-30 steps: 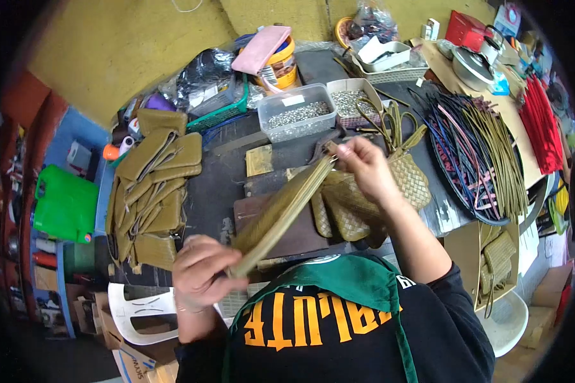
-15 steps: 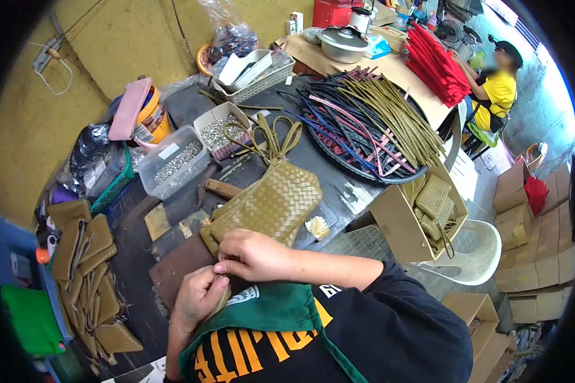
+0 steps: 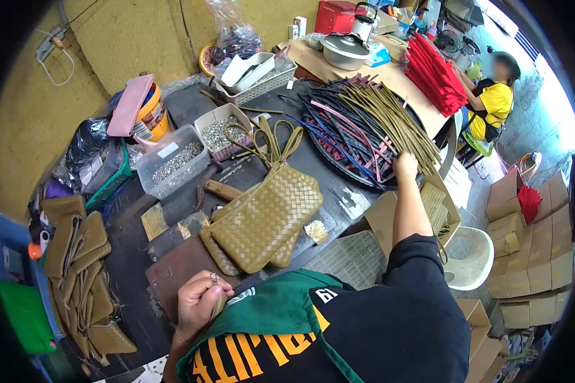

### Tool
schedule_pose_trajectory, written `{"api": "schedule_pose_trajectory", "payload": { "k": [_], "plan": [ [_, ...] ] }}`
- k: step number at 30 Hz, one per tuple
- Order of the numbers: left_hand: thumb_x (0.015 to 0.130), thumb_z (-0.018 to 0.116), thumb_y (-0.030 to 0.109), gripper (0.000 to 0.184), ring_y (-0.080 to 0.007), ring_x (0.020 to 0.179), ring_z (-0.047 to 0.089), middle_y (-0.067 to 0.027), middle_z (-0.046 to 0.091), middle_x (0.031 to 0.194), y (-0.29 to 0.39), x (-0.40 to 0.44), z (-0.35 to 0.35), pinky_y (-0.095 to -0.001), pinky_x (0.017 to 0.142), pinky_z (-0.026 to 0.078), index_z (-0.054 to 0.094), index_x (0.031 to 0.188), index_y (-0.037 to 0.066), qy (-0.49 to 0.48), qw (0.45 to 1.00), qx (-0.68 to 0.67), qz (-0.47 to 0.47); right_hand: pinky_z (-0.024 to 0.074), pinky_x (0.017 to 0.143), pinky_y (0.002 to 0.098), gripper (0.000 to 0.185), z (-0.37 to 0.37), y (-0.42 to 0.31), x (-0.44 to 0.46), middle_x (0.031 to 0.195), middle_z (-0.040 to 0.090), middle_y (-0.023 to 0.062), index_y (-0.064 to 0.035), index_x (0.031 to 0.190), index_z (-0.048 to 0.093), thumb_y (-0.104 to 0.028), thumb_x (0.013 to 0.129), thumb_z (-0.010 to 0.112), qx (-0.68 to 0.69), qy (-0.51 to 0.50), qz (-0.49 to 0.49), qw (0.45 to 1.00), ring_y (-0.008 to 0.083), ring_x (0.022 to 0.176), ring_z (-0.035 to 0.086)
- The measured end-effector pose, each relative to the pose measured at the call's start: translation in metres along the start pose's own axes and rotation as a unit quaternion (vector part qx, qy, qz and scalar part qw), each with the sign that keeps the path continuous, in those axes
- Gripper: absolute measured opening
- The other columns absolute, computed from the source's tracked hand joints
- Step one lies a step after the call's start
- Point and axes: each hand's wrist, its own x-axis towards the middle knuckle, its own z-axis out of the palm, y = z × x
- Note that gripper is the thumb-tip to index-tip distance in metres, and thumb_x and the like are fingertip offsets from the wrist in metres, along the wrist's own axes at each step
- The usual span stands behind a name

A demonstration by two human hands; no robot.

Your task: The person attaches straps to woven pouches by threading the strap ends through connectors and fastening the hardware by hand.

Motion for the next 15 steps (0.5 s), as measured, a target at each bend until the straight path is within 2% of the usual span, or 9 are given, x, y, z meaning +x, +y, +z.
{"api": "schedule_pose_trajectory", "payload": {
  "k": [1,4,5,7,10,11,12,13,15],
  "plan": [
    [0.077,0.045,0.010,0.020,-0.0164,0.063,0.054,-0.0126,0.054,0.069,-0.003,0.000,-0.003,-0.0259,0.061,0.044,0.056,0.072,-0.007,-0.021,1.000,0.002,0.007,0.0425,0.077,0.0396,0.022,-0.003,0.004,-0.003,0.099,0.052,0.0151,-0.0107,0.088,0.059,-0.025,0.071,0.060,0.022,-0.045,0.024,0.998,0.0305,0.095,0.050],
    [0.077,0.045,0.008,0.022,-0.0165,0.069,0.054,-0.0117,0.054,0.074,-0.002,-0.005,-0.001,-0.0267,0.065,0.044,0.053,0.092,-0.007,-0.005,0.997,-0.061,-0.051,0.0423,0.078,0.0390,0.020,-0.003,0.009,-0.002,0.099,0.053,0.0132,-0.0113,0.086,0.060,-0.025,0.071,0.060,0.019,-0.045,-0.001,0.999,0.0316,0.095,0.049],
    [0.077,0.045,0.008,0.022,-0.0165,0.069,0.054,-0.0117,0.054,0.074,-0.004,-0.006,-0.001,-0.0267,0.065,0.044,0.053,0.092,-0.007,-0.002,0.997,-0.062,-0.050,0.0423,0.078,0.0390,0.020,-0.003,0.008,-0.002,0.099,0.053,0.0132,-0.0113,0.086,0.060,-0.025,0.071,0.060,0.019,-0.044,-0.004,0.999,0.0316,0.095,0.049],
    [0.077,0.044,-0.001,0.033,-0.0140,0.083,0.052,-0.0109,0.053,0.090,-0.007,-0.008,0.000,-0.0236,0.069,0.042,0.043,0.110,-0.004,-0.019,0.986,-0.158,-0.056,0.0417,0.079,0.0387,0.021,-0.003,0.003,0.003,0.102,0.052,0.0125,-0.0090,0.092,0.057,-0.023,0.076,0.052,-0.037,-0.058,-0.016,0.998,0.0308,0.097,0.048],
    [0.078,0.045,0.000,0.039,-0.0149,0.088,0.050,-0.0121,0.050,0.098,0.001,-0.011,0.005,-0.0238,0.073,0.041,0.037,0.116,-0.003,-0.013,0.991,-0.130,-0.036,0.0434,0.074,0.0389,0.024,0.001,-0.004,0.012,0.095,0.055,0.0135,-0.0038,0.095,0.053,-0.020,0.081,0.041,-0.071,-0.007,-0.068,0.995,0.0300,0.090,0.052],
    [0.078,0.045,-0.001,0.033,-0.0155,0.088,0.050,-0.0131,0.048,0.102,-0.003,-0.008,0.004,-0.0237,0.076,0.040,0.044,0.110,-0.005,-0.014,0.996,-0.079,0.032,0.0440,0.069,0.0390,0.023,0.002,-0.010,0.018,0.089,0.057,0.0144,-0.0026,0.092,0.053,-0.020,0.080,0.042,0.035,0.027,-0.069,0.997,0.0307,0.083,0.054],
    [0.078,0.045,-0.001,0.033,-0.0155,0.088,0.050,-0.0131,0.048,0.102,-0.002,-0.006,0.002,-0.0237,0.076,0.040,0.044,0.110,-0.005,-0.010,0.996,-0.079,0.037,0.0446,0.064,0.0392,0.023,0.002,-0.017,0.023,0.082,0.058,0.0153,-0.0013,0.089,0.052,-0.020,0.080,0.043,0.139,0.060,-0.070,0.986,0.0313,0.076,0.056],
    [0.078,0.045,0.000,0.028,-0.0166,0.089,0.051,-0.0136,0.048,0.102,0.002,-0.004,0.000,-0.0247,0.076,0.040,0.048,0.105,-0.005,-0.026,0.998,0.001,0.057,0.0441,0.055,0.0354,0.021,-0.043,-0.042,0.001,0.071,0.059,0.0128,-0.0013,0.087,0.051,-0.020,0.082,0.045,0.332,-0.017,-0.056,0.942,0.0260,0.064,0.057],
    [0.078,0.044,0.001,0.018,-0.0199,0.090,0.051,-0.0155,0.052,0.099,0.005,0.003,0.000,-0.0274,0.078,0.040,0.056,0.090,-0.006,-0.044,0.992,0.090,0.074,0.0460,0.054,0.0260,0.015,-0.080,-0.087,-0.053,0.075,0.058,0.0076,-0.0046,0.091,0.049,-0.017,0.084,0.048,0.715,-0.235,0.037,0.657,0.0146,0.065,0.056]
  ]
}}
